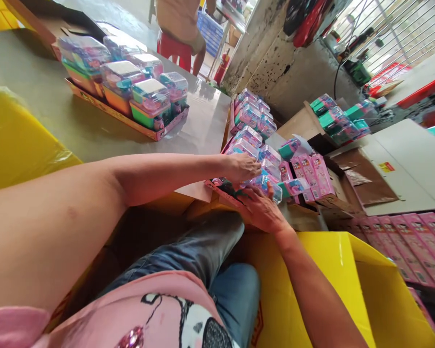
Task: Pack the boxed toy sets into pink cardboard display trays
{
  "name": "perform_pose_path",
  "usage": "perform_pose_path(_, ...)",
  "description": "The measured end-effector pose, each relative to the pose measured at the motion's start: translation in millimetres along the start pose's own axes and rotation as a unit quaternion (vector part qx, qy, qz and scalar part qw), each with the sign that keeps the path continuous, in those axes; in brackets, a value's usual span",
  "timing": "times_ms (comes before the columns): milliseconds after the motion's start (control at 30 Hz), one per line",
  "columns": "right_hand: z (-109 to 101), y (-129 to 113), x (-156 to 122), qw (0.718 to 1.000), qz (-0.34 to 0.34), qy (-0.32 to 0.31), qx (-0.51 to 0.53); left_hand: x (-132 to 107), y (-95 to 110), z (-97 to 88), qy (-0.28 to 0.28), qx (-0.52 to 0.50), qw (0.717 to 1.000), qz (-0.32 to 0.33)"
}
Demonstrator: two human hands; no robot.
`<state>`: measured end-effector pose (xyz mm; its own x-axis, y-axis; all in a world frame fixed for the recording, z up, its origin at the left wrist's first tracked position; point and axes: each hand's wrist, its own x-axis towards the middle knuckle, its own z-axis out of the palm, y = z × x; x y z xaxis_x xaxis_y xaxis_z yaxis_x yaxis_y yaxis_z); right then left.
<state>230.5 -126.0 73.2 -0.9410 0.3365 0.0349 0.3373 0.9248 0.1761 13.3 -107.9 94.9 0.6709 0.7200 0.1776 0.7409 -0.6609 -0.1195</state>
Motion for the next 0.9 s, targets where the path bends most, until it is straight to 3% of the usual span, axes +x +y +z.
perform_pose_path(67,-8.1,5.8,-2.7,0.995,0.025,0.075,0.059,0.5,2.9,0.0,0.002,-0.002,1.0,-0.005)
perform_pose_path(133,-12.2,12.3,-2.7,0.976,0.094,0.176,0.088,0.2,4.9,0.2,0.003,-0.002,1.0,-0.008)
perform_pose_path(200,-9.2,19.0,1.4,0.959,0.161,0.22,0.075,-0.9,6.4,0.1,0.008,-0.002,1.0,-0.015)
perform_pose_path(333,10.2,28.9,16.8,0.962,0.232,0.137,0.038,-3.0,8.3,0.2,0.04,-0.012,0.999,-0.028)
perform_pose_path(433,19.2,31.6,26.2,0.959,0.254,0.123,0.037,-1.1,9.5,3.3,0.055,-0.006,0.998,-0.034)
perform_pose_path(567,13.8,33.5,30.7,0.957,0.265,0.087,0.074,3.3,9.3,6.3,0.045,0.002,0.997,-0.061)
perform_pose_path(700,-0.3,37.4,28.8,0.949,0.274,0.044,0.151,2.3,-5.1,-2.5,0.059,-0.085,0.993,-0.058)
perform_pose_path(767,-7.8,42.1,29.7,0.93,0.307,0.066,0.194,2.7,-19.2,-10.3,0.094,-0.14,0.98,-0.103)
perform_pose_path(900,-21.0,58.0,45.9,0.887,0.411,0.112,0.179,15.3,-50.8,-15.9,0.139,-0.16,0.93,-0.301)
